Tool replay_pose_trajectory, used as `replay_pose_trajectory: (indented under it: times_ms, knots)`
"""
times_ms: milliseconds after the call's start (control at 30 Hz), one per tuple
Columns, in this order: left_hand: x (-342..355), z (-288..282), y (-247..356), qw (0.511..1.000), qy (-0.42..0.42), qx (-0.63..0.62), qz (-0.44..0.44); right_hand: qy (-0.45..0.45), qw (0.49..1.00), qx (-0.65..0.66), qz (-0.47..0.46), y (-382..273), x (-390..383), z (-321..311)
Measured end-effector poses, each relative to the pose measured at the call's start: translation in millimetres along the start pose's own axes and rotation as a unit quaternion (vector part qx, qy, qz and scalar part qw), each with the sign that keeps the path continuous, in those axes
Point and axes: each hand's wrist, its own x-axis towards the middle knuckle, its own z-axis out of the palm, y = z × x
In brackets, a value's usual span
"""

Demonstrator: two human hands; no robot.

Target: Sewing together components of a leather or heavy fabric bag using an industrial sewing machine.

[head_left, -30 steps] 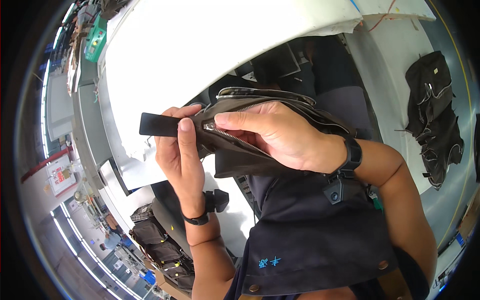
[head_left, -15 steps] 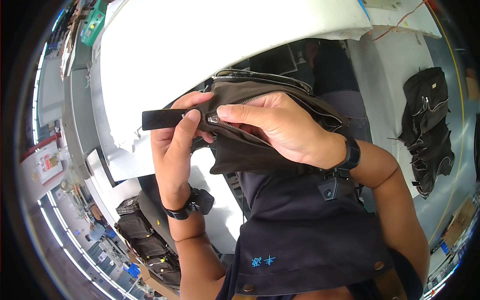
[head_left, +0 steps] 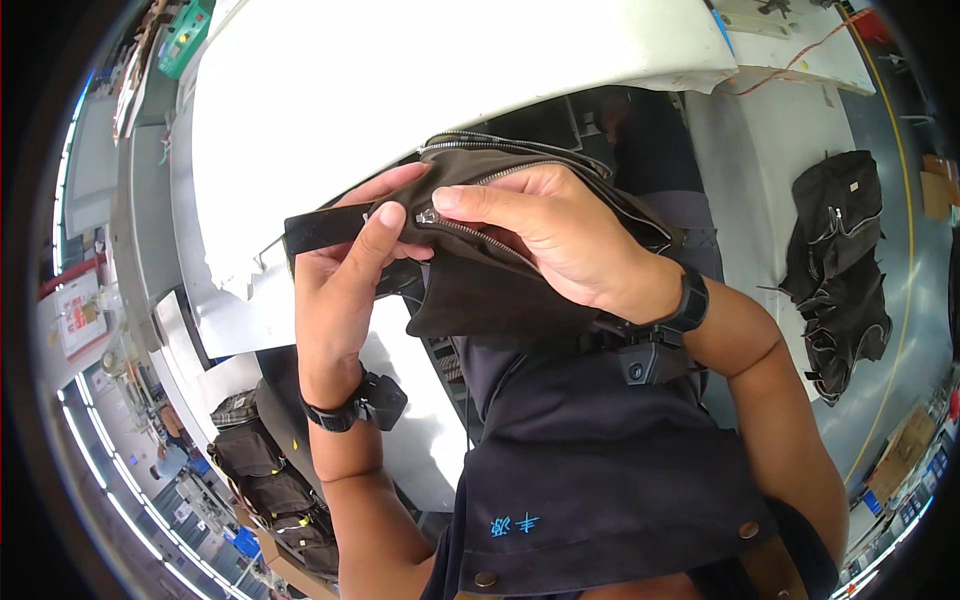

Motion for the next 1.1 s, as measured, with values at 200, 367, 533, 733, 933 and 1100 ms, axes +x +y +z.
replay_pose_trajectory:
  times_ms: [200,367,533,733,933,1100]
  knots:
    - [-5.4,1.8,1.5,0.999,-0.007,0.037,0.030,0.004,0.999,-0.031,-0.028,8.0,0.1,0.4]
    - [-7.8,-0.5,6.2,0.993,-0.026,0.108,0.031,-0.002,0.991,-0.111,-0.074,7.3,-2.0,-0.1]
    - [-10.2,4.6,10.4,0.988,-0.020,0.149,0.040,-0.007,0.998,-0.050,-0.043,-0.3,1.3,-2.2]
    - [-3.1,5.6,13.2,0.997,-0.036,0.061,0.040,-0.005,0.997,-0.057,-0.053,-5.7,1.2,-0.7]
    - [-5.6,9.4,9.0,0.993,-0.038,0.095,0.062,-0.005,1.000,0.000,-0.015,-15.2,-3.1,0.7]
    - [-3.7,11.7,5.9,0.990,-0.058,0.101,0.083,0.000,1.000,0.013,-0.011,-18.4,-3.7,2.9]
